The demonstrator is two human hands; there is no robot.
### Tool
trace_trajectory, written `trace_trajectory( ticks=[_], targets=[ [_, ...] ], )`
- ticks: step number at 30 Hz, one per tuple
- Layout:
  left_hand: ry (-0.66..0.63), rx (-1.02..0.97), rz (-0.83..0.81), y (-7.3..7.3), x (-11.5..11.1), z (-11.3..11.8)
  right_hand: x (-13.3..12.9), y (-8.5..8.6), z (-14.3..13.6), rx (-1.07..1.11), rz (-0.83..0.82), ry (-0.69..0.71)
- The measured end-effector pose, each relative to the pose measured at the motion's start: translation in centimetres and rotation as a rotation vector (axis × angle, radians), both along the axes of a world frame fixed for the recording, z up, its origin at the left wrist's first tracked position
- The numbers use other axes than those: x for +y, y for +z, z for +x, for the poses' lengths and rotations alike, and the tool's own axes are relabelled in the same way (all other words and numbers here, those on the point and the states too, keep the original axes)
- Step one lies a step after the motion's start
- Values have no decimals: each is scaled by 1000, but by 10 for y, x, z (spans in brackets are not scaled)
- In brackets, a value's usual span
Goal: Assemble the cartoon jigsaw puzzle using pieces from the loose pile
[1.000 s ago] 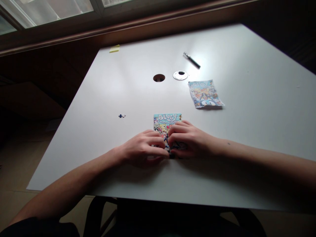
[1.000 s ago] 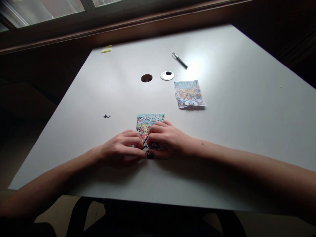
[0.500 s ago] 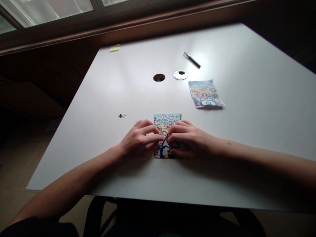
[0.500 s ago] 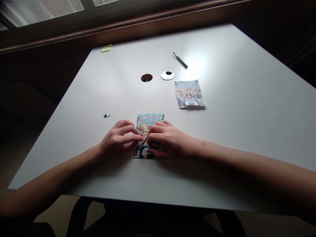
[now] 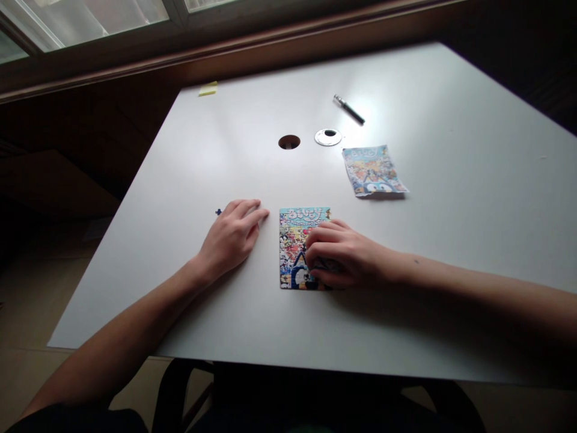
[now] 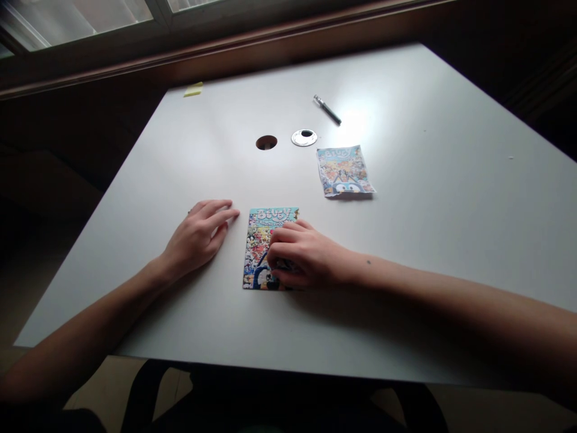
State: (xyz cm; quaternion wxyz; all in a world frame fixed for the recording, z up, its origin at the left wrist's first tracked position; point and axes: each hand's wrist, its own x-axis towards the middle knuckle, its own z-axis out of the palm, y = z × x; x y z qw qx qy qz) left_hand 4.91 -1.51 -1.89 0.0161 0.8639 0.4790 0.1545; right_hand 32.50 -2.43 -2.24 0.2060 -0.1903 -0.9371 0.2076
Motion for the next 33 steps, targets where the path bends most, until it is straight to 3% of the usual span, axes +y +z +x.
trace_trajectory(
  ticks=[3, 6, 10, 14, 20, 26, 30, 33],
  targets=[
    [118, 23, 7, -2, 2, -4, 0, 0, -1, 3, -2, 1],
    [190, 49, -92, -7, 7, -11, 0, 0, -1, 7, -2, 0],
    [116, -49, -180, -7, 13, -17, -1, -1, 0, 13, -1, -1],
    [105, -204, -163, 6, 17, -27, 0, -3, 1, 53, -22, -9],
    [47, -165, -121, 17, 24, -45, 0, -2, 1, 138, -64, -48],
    [17, -164, -121, 21, 27, -44, 1, 0, 3, 188, -82, -82],
    [-5, -522, -233, 13, 19, -29, 2, 1, 2, 225, -106, -109],
    [-143, -727, -314, 7, 8, -10, 2, 1, 1, 254, -117, -129]
  ],
)
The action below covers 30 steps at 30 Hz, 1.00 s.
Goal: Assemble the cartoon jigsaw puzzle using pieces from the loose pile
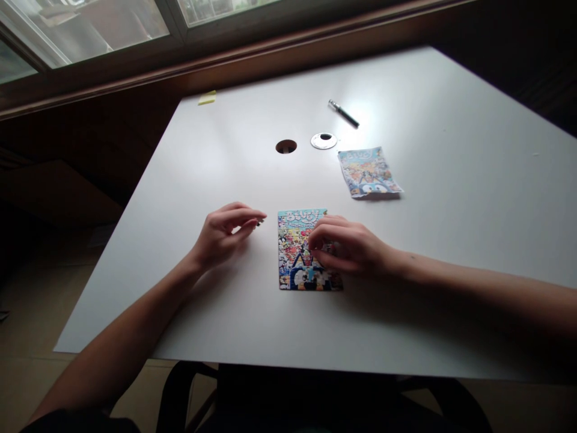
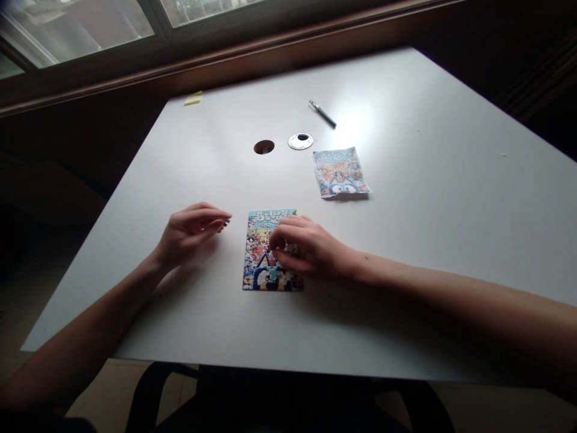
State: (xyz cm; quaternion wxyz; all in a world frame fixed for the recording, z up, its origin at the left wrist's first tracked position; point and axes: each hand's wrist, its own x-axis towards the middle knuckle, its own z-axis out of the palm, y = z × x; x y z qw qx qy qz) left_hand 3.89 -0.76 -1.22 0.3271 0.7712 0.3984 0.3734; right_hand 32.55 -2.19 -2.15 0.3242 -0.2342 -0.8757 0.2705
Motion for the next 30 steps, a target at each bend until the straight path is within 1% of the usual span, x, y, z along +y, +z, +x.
trace_trajectory(
  ticks=[2, 4, 5, 7, 9, 10, 11, 13, 15, 17, 19, 20, 22, 24, 27, 30],
  targets=[
    [-101, -13, 45, 0, -9, 14, 0, 0, 0, 19, -13, -28],
    [-208, 12, 90, 4, -19, 28, 1, 1, 0, 33, -45, -72],
    [-247, 11, 79, 6, -23, 35, 1, 1, 1, 43, -70, -98],
    [-297, -37, -28, 10, -32, 50, 1, 0, 1, 72, -129, -148],
    [-285, -119, -169, 9, -39, 64, 1, 0, 2, 116, -187, -191],
    [-270, -157, -214, 7, -42, 70, 1, 0, 3, 137, -211, -209],
    [-248, -188, -234, 5, -44, 75, 1, 0, 4, 154, -233, -225],
    [-199, -227, -226, -2, -47, 82, 1, 2, 5, 176, -268, -231],
    [-142, -248, -205, -8, -48, 84, 1, 4, 7, 179, -299, -162],
    [-104, -259, -193, -12, -48, 84, 0, 7, 8, 175, -309, -40],
    [-94, -252, -182, -12, -48, 82, 0, 8, 8, 183, -291, 47],
    [-92, -233, -177, -11, -48, 81, 0, 8, 8, 192, -278, 61],
    [-71, -155, -128, -8, -48, 78, 1, 6, 7, 198, -265, 47],
    [-68, -6, 7, -4, -48, 73, 1, 4, 7, 174, -244, 4],
    [-155, 236, 263, -1, -50, 62, 2, 1, 8, 111, -158, -80],
    [-242, 373, 422, -4, -53, 54, 0, -2, 10, 92, -132, -144]
  ],
)
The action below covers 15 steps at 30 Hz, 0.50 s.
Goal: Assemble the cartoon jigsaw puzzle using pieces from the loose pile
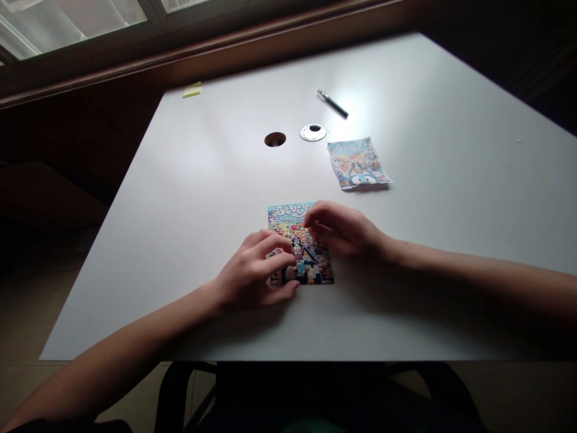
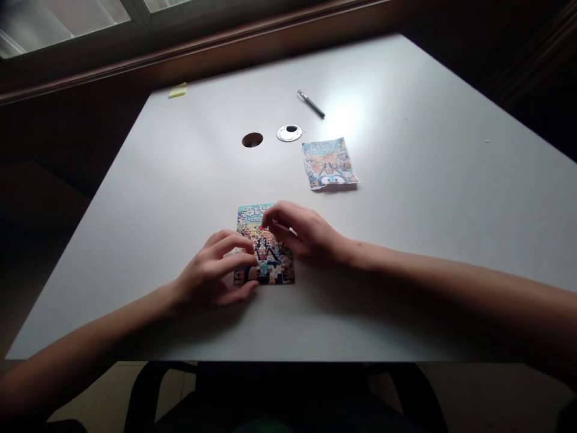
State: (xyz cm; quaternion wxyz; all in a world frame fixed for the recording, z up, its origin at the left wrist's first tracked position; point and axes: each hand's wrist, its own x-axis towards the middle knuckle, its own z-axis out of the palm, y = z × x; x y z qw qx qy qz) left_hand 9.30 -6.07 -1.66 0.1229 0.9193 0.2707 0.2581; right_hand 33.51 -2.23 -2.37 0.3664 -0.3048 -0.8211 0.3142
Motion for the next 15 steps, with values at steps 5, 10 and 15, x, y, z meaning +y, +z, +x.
trace_trajectory(
  ticks=[5, 10, 15],
  targets=[
    [-38, 65, 129, -7, -2, -1, -3, 1, 3, -141, 65, 76],
    [-55, 64, 144, -8, -2, 0, -2, 0, 0, -375, 298, 212],
    [-45, 82, 197, -7, -6, 2, -1, -5, -4, -375, 346, 194]
  ],
)
